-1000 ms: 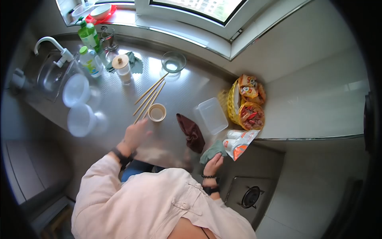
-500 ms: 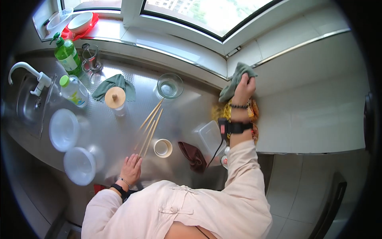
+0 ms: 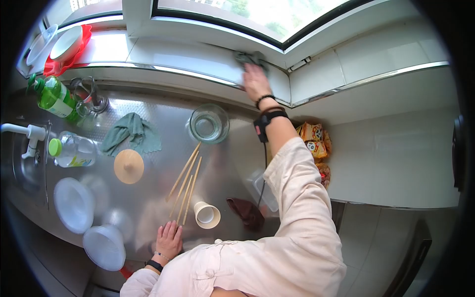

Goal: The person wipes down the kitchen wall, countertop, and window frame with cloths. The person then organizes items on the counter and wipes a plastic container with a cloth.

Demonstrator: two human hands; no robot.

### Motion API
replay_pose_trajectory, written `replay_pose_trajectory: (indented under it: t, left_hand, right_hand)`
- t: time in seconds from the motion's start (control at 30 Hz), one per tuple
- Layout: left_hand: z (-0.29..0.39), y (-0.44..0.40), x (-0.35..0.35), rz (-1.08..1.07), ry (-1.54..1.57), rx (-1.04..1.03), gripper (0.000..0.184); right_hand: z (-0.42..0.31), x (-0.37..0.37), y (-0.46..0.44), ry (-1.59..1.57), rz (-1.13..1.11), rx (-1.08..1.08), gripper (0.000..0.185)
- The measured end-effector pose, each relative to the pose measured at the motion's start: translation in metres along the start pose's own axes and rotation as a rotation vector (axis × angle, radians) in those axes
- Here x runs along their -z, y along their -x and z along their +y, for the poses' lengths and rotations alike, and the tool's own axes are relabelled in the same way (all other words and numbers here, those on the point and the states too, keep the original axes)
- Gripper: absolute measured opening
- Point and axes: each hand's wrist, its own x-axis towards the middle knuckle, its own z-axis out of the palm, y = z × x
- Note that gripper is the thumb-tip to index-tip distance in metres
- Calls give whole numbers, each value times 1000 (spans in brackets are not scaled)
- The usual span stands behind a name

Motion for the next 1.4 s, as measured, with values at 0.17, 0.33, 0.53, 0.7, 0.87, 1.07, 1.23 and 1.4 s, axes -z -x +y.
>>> replay_pose_trajectory:
  t: [0.17, 0.33, 0.53, 0.7, 0.87, 1.07, 1.23, 1.4]
  left_hand:
    - [-2, 0, -4, 18, -13, -13, 43]
    - [-4, 1, -4, 33, -31, -48, 42]
    - [-5, 3, -7, 13, -67, -69, 42]
    - [-5, 6, -10, -15, -72, -60, 41]
    - [-9, 8, -16, 65, -86, -89, 40]
    - [-10, 5, -14, 103, -108, -107, 40]
    - [-9, 6, -17, 114, -114, -102, 38]
    - [-10, 7, -17, 108, -124, -106, 36]
  right_hand:
    - [77, 14, 38, 46, -50, -583, 60]
    - [32, -27, -20, 159, -224, -428, 57]
    - [-142, -15, -55, -109, -149, -137, 54]
    - [-99, 4, -14, -120, -12, 148, 46]
    - [21, 12, 32, 71, -110, -421, 55]
    - [-76, -1, -4, 121, -115, -256, 54]
    - [-110, 12, -6, -119, -51, -4, 54]
    - [29, 4, 25, 72, -23, -401, 57]
